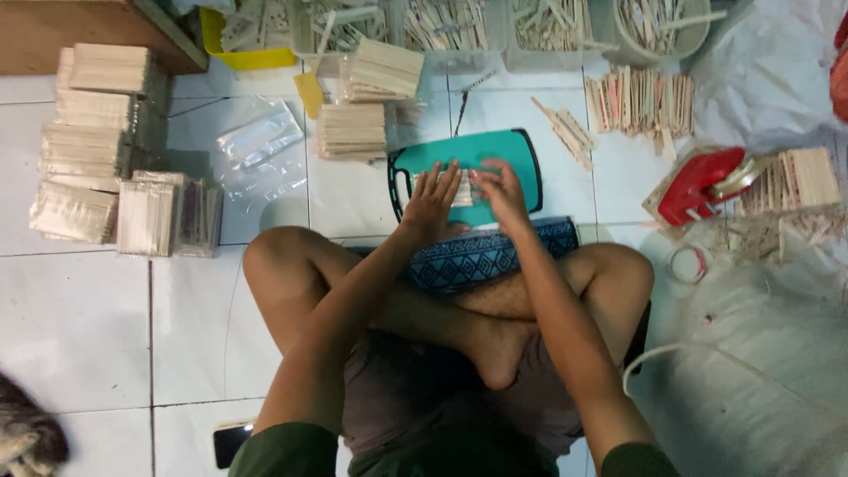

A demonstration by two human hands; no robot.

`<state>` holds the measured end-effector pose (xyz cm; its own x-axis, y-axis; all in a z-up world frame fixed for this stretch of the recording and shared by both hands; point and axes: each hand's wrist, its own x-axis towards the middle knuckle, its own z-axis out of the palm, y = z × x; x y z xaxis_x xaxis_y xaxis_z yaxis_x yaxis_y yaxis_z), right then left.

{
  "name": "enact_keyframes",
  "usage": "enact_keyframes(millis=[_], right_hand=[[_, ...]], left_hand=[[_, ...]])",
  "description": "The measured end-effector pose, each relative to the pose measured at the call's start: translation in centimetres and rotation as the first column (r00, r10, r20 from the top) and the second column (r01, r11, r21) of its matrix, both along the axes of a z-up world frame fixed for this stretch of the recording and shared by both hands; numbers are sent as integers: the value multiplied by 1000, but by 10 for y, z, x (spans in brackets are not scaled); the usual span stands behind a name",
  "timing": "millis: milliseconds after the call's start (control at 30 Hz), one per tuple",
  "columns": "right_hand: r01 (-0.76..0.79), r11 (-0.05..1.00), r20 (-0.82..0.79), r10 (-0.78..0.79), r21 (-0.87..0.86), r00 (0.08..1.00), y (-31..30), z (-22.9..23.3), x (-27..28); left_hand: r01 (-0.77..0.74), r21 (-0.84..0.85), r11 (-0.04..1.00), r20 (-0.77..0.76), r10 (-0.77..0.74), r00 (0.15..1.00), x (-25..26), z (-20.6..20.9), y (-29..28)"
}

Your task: The person is sitting on the floor, picking up small bundles of wooden sticks, tapping them against a green board to align the ends, and then placing them into organized stacks.

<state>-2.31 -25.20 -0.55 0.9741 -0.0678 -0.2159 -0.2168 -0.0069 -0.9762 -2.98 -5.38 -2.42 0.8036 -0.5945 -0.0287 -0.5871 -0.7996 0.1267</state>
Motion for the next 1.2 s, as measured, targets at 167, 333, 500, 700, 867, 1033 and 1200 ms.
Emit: enact_keyframes(millis=[167,333,500,700,867,1033,1200], right_hand=[[124,988,-35,-127,-91,991,-3,12,-8],[32,988,-66,-42,-148,997,-7,13,-16],[-84,986,-89,72,-144,993,-11,29,-17],[-110,971,-104,90,-212,990,-21,17,-16],[-174,970,-79,163,-172,983,-22,37,-21],[15,966,24,-9,-258,1000,-20,13,-10],[30,991,-59,-38,-129,998,-14,11,-11]], left_hand=[[-29,86,996,-26,31,999,8,5,-9],[-58,75,995,-108,66,992,1,11,-11],[-92,-1,996,-88,91,992,4,21,-9],[-176,3,984,-138,175,975,9,11,-26],[-216,33,976,-154,219,964,9,13,-31],[-205,-62,977,-132,196,972,17,-2,-30],[-191,4,982,-172,189,967,14,1,-28]])
